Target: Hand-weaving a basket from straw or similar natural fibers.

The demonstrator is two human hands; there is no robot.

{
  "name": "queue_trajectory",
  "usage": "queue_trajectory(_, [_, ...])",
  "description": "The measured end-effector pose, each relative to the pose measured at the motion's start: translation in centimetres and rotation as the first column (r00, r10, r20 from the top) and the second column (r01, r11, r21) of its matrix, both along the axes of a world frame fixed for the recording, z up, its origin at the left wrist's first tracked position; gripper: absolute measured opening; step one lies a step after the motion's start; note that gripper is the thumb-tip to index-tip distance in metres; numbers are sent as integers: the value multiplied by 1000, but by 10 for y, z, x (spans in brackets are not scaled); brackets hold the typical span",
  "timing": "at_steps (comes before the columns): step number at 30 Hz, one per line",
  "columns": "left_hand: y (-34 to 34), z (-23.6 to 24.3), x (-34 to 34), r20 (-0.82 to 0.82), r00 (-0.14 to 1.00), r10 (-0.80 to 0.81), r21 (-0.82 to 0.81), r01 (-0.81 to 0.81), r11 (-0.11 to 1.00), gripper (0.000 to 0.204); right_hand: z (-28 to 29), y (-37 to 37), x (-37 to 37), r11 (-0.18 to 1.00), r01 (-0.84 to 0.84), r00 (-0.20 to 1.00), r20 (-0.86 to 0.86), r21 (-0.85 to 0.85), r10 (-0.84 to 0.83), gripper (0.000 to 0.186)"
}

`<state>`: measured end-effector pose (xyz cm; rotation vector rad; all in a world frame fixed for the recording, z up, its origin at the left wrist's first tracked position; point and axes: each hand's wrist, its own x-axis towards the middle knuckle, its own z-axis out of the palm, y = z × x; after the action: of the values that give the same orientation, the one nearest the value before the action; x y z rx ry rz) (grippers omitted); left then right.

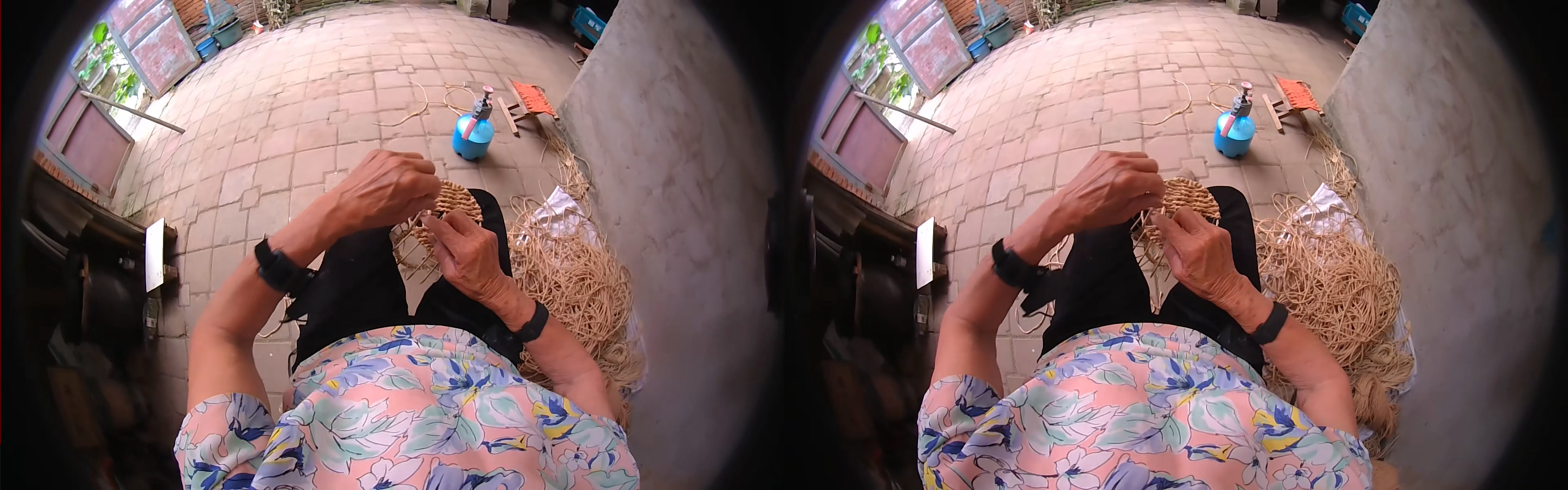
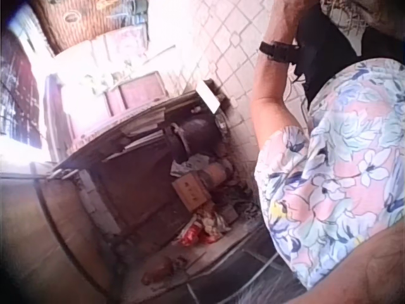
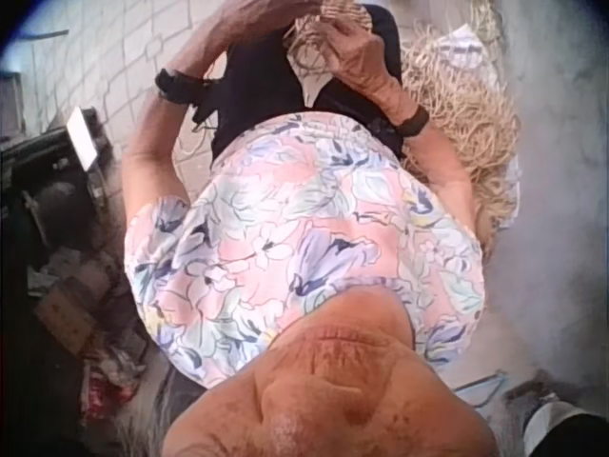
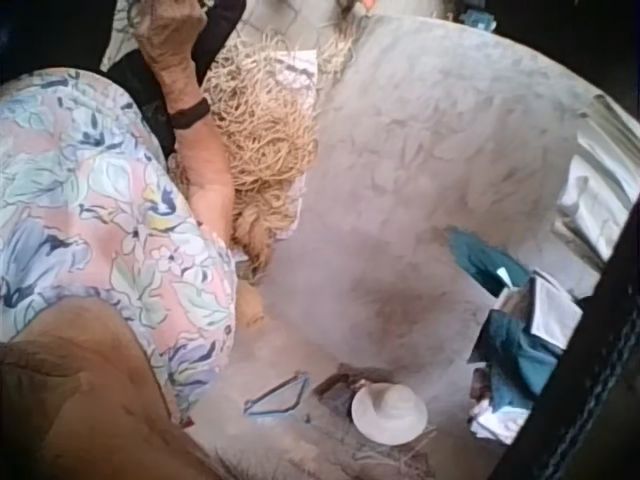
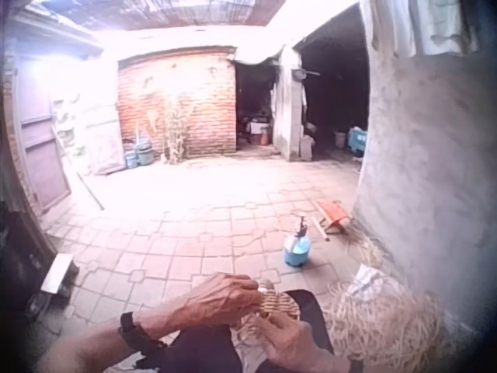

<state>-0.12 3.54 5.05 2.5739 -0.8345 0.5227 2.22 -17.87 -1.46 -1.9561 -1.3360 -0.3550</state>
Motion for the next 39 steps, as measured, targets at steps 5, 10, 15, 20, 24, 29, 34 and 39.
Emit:
queue_trajectory(5, [-2, -23, 26, -72, 997, -14, -73, 9, 997, 11, -4, -4, 0, 998, 7, 991, 130, 61, -15, 42])
queue_trajectory(10, [2, -30, 27, -100, 993, 65, -62, -72, 996, 9, -5, -2, 0, 990, 67, 968, 250, -120, -35, 44])
queue_trajectory(15, [4, -39, 26, -137, 988, 72, -99, -86, 991, 10, 3, 4, -5, 986, 68, 964, 263, -156, -25, 43])
queue_trajectory(20, [0, -45, 16, -60, 991, 123, -214, -133, 968, 8, 5, 7, -11, 970, 57, 983, 185, -236, -12, 39])
queue_trajectory(24, [-3, -41, -15, -13, 940, 340, -364, -321, 874, 6, 8, 8, -14, 926, 27, 999, -15, -377, -36, 43])
queue_trajectory(29, [-4, -64, -54, -91, 927, 363, -275, -373, 886, 6, 9, 12, -1, 908, -116, 964, -267, -402, 4, 38])
queue_trajectory(34, [-15, -70, -66, -55, 849, 525, -404, -500, 766, 19, 34, 21, 4, 956, -262, 149, -984, -134, -98, 19])
queue_trajectory(39, [-12, -83, -67, 90, 908, 410, -215, -384, 898, 23, 13, 21, 10, 991, -126, -90, -996, 36, 25, 9])
